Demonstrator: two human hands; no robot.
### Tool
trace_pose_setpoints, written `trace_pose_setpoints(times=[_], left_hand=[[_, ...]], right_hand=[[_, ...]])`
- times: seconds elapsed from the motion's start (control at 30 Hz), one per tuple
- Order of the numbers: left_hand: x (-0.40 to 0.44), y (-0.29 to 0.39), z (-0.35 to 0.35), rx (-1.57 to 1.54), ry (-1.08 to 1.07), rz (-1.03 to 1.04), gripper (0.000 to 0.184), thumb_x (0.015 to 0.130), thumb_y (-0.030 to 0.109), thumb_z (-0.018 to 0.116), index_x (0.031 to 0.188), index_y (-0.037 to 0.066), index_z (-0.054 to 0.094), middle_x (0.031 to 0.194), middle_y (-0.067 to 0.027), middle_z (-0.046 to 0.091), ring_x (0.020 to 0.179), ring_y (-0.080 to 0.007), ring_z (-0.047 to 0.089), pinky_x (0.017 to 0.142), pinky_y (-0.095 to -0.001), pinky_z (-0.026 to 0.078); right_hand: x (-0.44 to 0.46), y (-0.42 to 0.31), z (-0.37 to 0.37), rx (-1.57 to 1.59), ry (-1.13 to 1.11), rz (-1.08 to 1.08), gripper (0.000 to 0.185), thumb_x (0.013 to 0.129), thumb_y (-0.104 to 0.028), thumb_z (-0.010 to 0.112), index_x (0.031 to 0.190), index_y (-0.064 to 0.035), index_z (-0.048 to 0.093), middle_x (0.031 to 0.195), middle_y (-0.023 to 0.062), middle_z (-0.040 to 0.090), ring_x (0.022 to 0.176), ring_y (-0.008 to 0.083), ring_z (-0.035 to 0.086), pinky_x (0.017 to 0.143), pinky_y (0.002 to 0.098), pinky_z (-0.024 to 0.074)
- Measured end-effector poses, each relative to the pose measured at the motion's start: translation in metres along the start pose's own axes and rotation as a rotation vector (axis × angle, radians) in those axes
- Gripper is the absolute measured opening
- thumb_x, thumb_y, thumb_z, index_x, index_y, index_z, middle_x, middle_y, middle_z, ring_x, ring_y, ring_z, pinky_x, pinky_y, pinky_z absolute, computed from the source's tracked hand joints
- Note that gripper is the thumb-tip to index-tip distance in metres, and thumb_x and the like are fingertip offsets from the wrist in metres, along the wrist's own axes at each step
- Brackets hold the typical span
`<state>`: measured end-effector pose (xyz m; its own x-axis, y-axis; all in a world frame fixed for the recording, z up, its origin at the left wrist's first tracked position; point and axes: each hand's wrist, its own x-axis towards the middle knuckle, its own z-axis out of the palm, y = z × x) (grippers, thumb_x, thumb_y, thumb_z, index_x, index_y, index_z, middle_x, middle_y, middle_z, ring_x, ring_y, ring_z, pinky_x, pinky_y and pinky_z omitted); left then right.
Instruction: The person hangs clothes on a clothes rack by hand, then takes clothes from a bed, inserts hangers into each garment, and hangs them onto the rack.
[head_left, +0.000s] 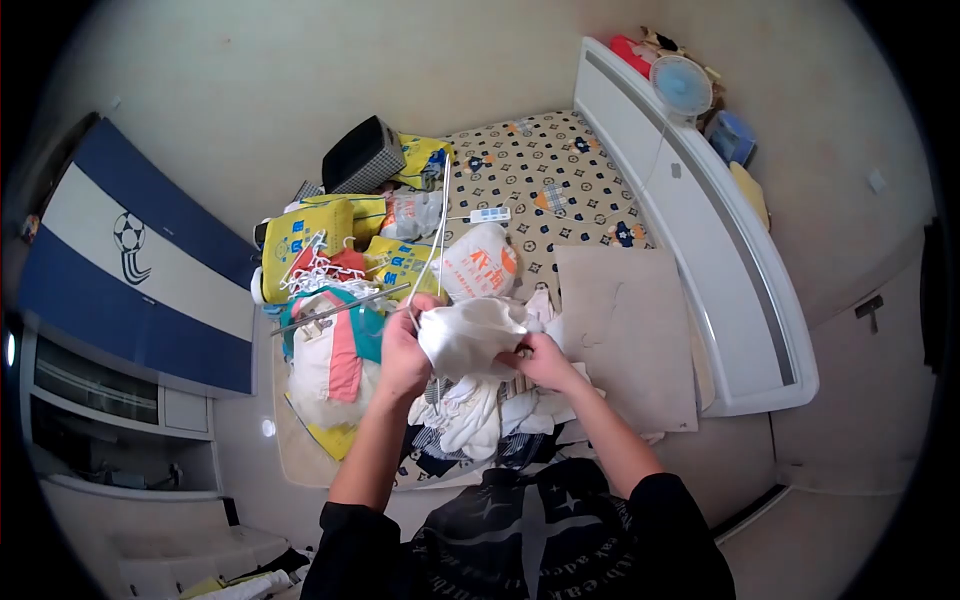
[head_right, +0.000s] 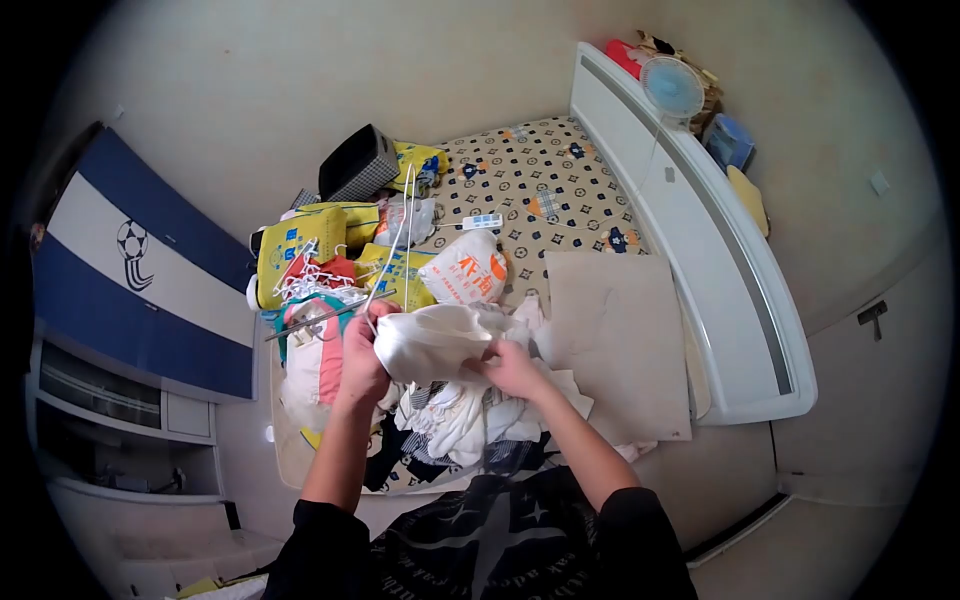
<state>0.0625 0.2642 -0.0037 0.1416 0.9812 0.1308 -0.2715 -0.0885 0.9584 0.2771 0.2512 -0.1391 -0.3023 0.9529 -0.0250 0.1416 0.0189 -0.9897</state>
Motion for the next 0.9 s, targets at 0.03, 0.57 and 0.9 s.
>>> trace_pose_setpoints(times=[0.03, 0.57, 0.9], left_hand=[[0.000, 0.005, -0.007, 0.100, 0.045, 0.045, 0.027, 0.081, -0.001, 0.074, 0.093, 0.008, 0.053, 0.091, 0.0023, 0.056, 0.083, -0.0069, 0.053, 0.074, -0.0214, 0.043], [-0.001, 0.003, -0.080, 0.648, 0.051, -0.162, 0.022, 0.073, 0.005, 0.076, 0.085, 0.005, 0.058, 0.072, 0.0043, 0.055, 0.067, -0.0036, 0.049, 0.059, -0.0218, 0.040], [-0.032, -0.076, -0.035, 0.608, 0.401, 0.190, 0.023, 0.091, 0.022, 0.070, 0.098, 0.001, 0.069, 0.097, -0.0103, 0.063, 0.079, -0.0186, 0.060, 0.070, -0.0303, 0.048]], right_hand=[[-0.003, -0.003, -0.001, 0.101, 0.017, 0.014, 0.020, 0.090, -0.013, 0.071, 0.104, -0.0001, 0.066, 0.086, 0.0064, 0.069, 0.084, 0.0160, 0.065, 0.080, 0.0334, 0.0523], [-0.043, -0.092, -0.061, -0.001, 0.484, -0.313, 0.016, 0.103, -0.016, 0.051, 0.095, -0.0030, 0.058, 0.081, -0.0025, 0.053, 0.077, 0.0045, 0.047, 0.070, 0.0219, 0.0413], [-0.068, -0.041, 0.010, 0.276, 0.597, -0.189, 0.012, 0.101, -0.012, 0.053, 0.104, -0.0033, 0.060, 0.093, -0.0001, 0.058, 0.089, 0.0071, 0.052, 0.079, 0.0239, 0.0440]])
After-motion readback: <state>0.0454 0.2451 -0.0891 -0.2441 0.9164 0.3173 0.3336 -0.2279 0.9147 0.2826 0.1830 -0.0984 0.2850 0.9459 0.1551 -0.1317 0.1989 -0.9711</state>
